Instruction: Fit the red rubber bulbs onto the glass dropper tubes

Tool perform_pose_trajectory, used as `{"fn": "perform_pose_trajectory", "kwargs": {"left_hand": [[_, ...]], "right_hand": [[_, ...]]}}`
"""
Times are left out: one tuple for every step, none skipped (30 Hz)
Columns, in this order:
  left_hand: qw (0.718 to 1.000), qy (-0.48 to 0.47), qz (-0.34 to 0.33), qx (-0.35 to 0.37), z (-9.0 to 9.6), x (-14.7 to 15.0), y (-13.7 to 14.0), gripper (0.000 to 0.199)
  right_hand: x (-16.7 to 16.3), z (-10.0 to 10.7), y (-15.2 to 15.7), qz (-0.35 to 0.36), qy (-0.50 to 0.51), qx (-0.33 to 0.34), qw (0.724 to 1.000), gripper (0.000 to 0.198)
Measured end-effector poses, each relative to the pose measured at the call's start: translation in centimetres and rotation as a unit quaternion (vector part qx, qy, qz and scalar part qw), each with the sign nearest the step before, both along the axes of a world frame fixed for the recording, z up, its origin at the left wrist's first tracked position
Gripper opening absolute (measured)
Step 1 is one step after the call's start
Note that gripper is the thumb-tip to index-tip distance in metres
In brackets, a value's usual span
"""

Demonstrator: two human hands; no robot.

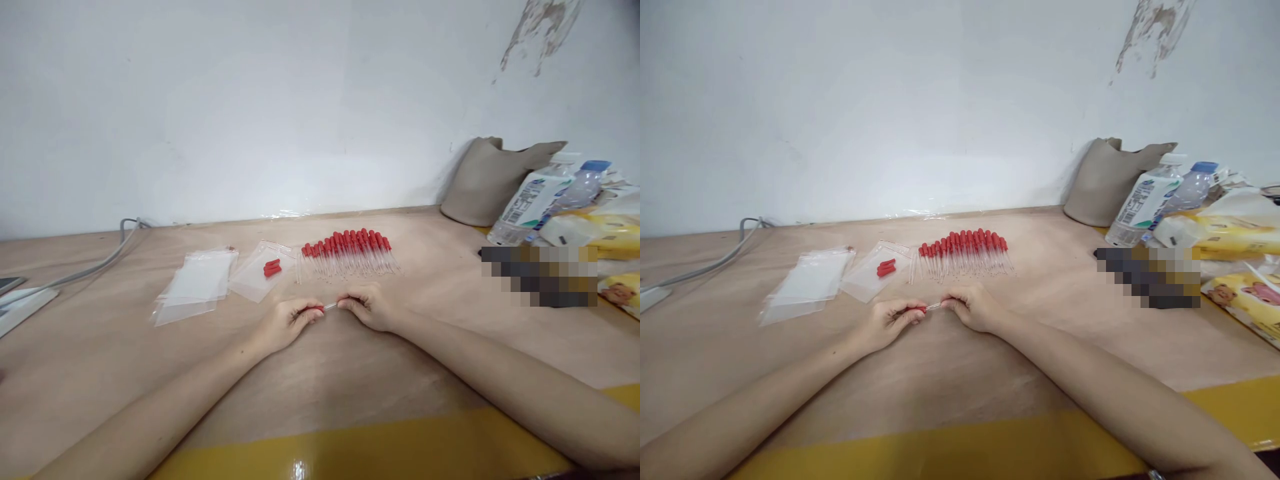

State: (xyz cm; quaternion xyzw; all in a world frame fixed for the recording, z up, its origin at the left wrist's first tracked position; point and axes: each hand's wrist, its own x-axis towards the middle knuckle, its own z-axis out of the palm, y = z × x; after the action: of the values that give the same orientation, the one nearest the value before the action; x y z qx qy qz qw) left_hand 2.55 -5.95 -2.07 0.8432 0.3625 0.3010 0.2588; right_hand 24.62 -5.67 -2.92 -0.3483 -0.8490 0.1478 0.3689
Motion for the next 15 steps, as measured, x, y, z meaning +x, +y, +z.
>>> {"fn": "perform_pose_trajectory", "kwargs": {"left_hand": [[1.000, 0.002, 0.000, 0.004, 0.0, 0.0, 0.0, 0.021], [1.000, 0.001, 0.006, 0.010, -0.1, 0.1, 0.0, 0.021], [1.000, -0.003, 0.014, 0.015, -0.2, 0.1, 0.1, 0.021], [0.999, -0.010, 0.024, 0.019, -0.4, 0.1, 0.2, 0.021], [0.999, -0.019, 0.034, 0.021, -0.5, 0.1, 0.3, 0.022], [0.998, -0.031, 0.042, 0.022, -0.7, 0.2, 0.5, 0.022], [0.998, -0.043, 0.049, 0.023, -0.9, 0.2, 0.6, 0.023], [0.997, -0.052, 0.057, 0.026, -1.0, 0.2, 0.7, 0.024], [0.996, -0.059, 0.064, 0.032, -1.0, 0.2, 0.8, 0.024], [0.995, -0.062, 0.071, 0.037, -1.0, 0.2, 0.8, 0.023], [0.994, -0.063, 0.076, 0.041, -1.0, 0.2, 0.8, 0.023], [0.994, -0.065, 0.078, 0.042, -0.9, 0.2, 0.9, 0.023], [0.994, -0.067, 0.077, 0.039, -0.8, 0.1, 0.9, 0.022], [0.994, -0.069, 0.072, 0.033, -0.8, 0.1, 0.9, 0.022], [0.995, -0.074, 0.065, 0.025, -0.7, 0.0, 1.0, 0.022]], "right_hand": [[0.0, 0.0, -0.1, -0.006, -0.012, 0.011, 1.000, 0.018], [-0.1, 0.0, -0.3, -0.018, -0.023, 0.028, 0.999, 0.019], [-0.2, 0.0, -0.5, -0.036, -0.037, 0.049, 0.997, 0.020], [-0.4, -0.1, -0.7, -0.058, -0.052, 0.074, 0.994, 0.020], [-0.6, -0.2, -0.9, -0.081, -0.069, 0.099, 0.989, 0.021], [-0.8, -0.2, -1.2, -0.102, -0.085, 0.121, 0.984, 0.022], [-1.0, -0.3, -1.4, -0.119, -0.095, 0.135, 0.979, 0.022], [-1.1, -0.3, -1.5, -0.129, -0.099, 0.137, 0.977, 0.023], [-1.3, -0.3, -1.6, -0.131, -0.092, 0.128, 0.979, 0.023], [-1.3, -0.3, -1.6, -0.127, -0.077, 0.111, 0.983, 0.022], [-1.3, -0.1, -1.5, -0.116, -0.057, 0.089, 0.988, 0.021], [-1.2, 0.0, -1.4, -0.101, -0.038, 0.066, 0.992, 0.020], [-1.0, 0.2, -1.2, -0.082, -0.024, 0.047, 0.995, 0.019], [-0.8, 0.4, -1.1, -0.065, -0.016, 0.034, 0.997, 0.018], [-0.6, 0.5, -0.9, -0.050, -0.012, 0.027, 0.998, 0.017]]}}
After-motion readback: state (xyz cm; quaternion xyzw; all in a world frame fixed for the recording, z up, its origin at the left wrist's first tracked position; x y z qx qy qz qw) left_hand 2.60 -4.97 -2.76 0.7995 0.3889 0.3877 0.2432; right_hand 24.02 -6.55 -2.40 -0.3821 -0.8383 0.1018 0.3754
